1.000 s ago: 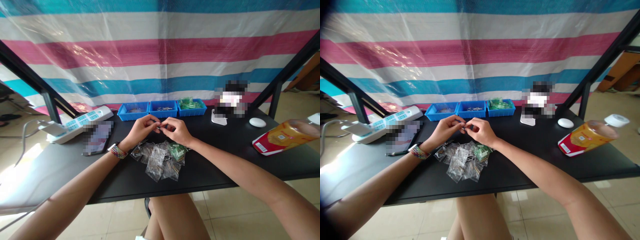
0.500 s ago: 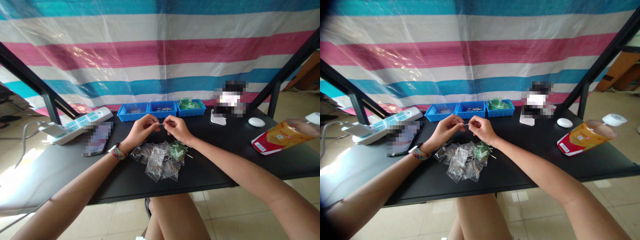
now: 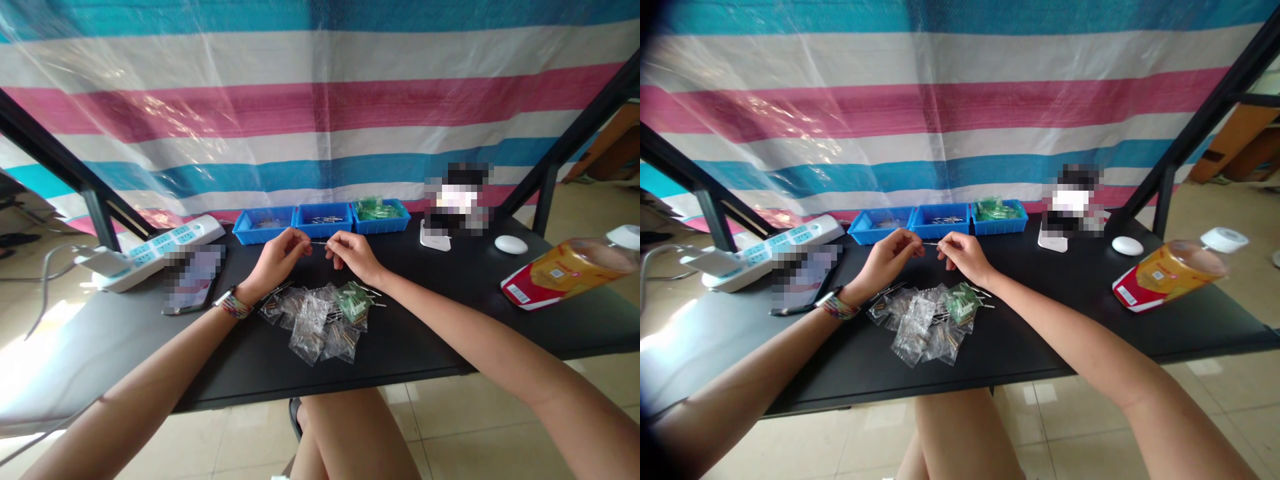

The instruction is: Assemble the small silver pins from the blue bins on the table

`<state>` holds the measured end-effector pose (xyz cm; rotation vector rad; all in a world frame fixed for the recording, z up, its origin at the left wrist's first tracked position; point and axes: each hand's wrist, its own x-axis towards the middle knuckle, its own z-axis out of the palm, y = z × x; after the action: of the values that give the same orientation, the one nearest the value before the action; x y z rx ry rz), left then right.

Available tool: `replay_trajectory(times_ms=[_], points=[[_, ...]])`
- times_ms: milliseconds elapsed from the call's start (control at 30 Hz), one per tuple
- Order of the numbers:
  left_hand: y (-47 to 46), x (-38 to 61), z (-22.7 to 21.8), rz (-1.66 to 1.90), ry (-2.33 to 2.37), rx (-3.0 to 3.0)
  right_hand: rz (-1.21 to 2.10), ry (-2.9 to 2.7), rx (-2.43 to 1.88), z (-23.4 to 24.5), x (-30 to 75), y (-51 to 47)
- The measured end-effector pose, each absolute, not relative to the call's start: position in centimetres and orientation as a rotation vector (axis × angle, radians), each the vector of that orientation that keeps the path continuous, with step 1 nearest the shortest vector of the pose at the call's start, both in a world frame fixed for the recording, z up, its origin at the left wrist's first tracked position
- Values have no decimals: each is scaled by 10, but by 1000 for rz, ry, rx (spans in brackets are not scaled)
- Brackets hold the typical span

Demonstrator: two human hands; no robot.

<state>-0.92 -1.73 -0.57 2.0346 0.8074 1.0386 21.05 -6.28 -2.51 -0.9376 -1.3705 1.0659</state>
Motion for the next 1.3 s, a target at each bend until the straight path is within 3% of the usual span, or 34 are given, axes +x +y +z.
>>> replay_trajectory(times_ms=[1300], points=[[-22, -11, 2, 925, 849, 2282, 1061, -1289, -938, -24, 210, -63]])
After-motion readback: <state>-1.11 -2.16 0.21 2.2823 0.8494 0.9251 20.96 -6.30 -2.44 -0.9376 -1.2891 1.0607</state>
